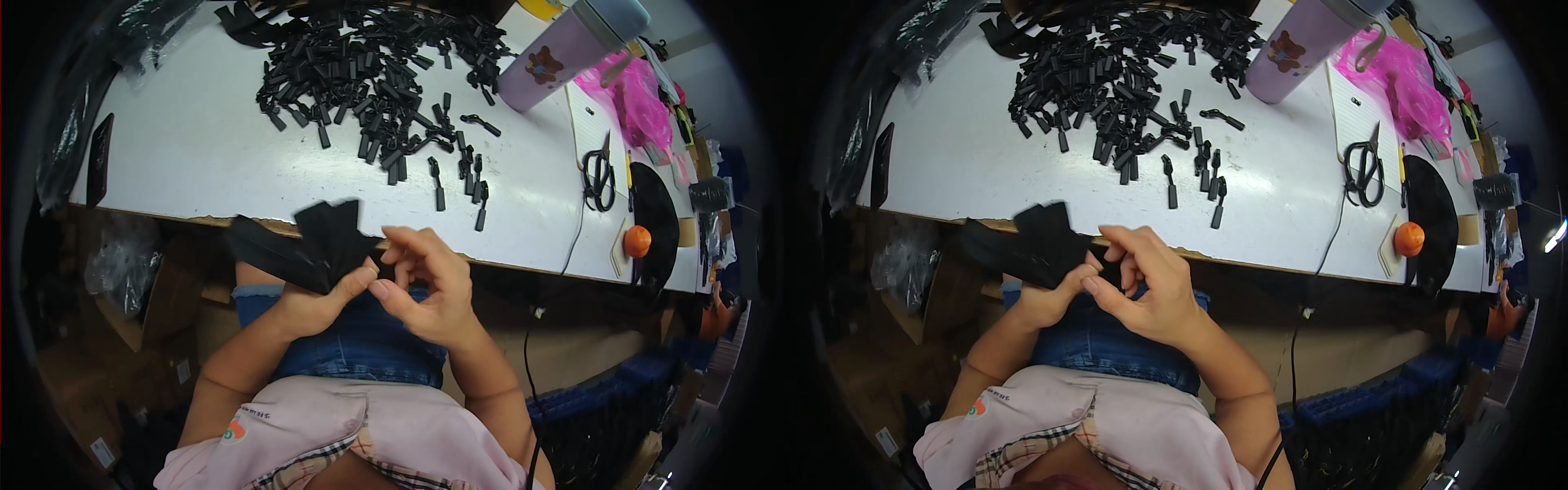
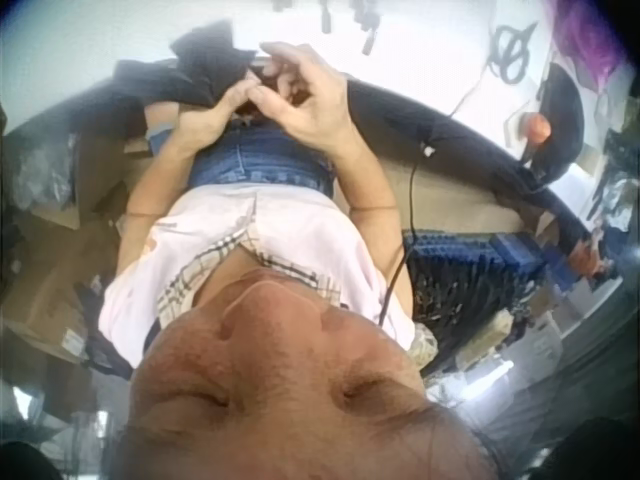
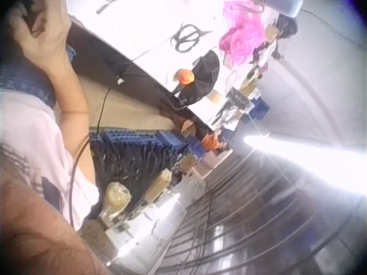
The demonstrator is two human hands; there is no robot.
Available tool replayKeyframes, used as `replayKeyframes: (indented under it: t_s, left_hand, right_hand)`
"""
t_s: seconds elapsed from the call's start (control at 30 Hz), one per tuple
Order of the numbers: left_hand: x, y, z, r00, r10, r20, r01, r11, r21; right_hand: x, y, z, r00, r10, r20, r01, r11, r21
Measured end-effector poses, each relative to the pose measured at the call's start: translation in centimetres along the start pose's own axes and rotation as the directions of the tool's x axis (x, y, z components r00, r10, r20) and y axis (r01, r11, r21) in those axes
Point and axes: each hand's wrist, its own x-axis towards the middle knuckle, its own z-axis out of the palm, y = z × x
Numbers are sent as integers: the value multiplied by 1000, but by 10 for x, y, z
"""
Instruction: Attaching black plastic clips to fabric straps at a workbench.
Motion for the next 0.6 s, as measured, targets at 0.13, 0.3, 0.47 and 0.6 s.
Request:
replayKeyframes:
  t_s: [0.13, 0.3, 0.47, 0.6]
  left_hand:
    - [-1, 5, 9, 1000, 2, 31, -1, 999, -46]
    - [6, 1, 0, 994, 65, 83, -48, 980, -194]
    - [3, 3, 8, 995, 100, 22, -93, 971, -222]
    - [0, -3, 4, 938, 346, 16, -340, 909, 241]
  right_hand:
    - [5, 0, -6, 991, -135, -2, 135, 990, -51]
    - [-1, -2, -5, 999, -47, 9, 46, 995, 88]
    - [-2, -2, 0, 999, 51, 16, -53, 984, 171]
    - [-3, 5, 0, 998, 29, 50, -35, 991, 131]
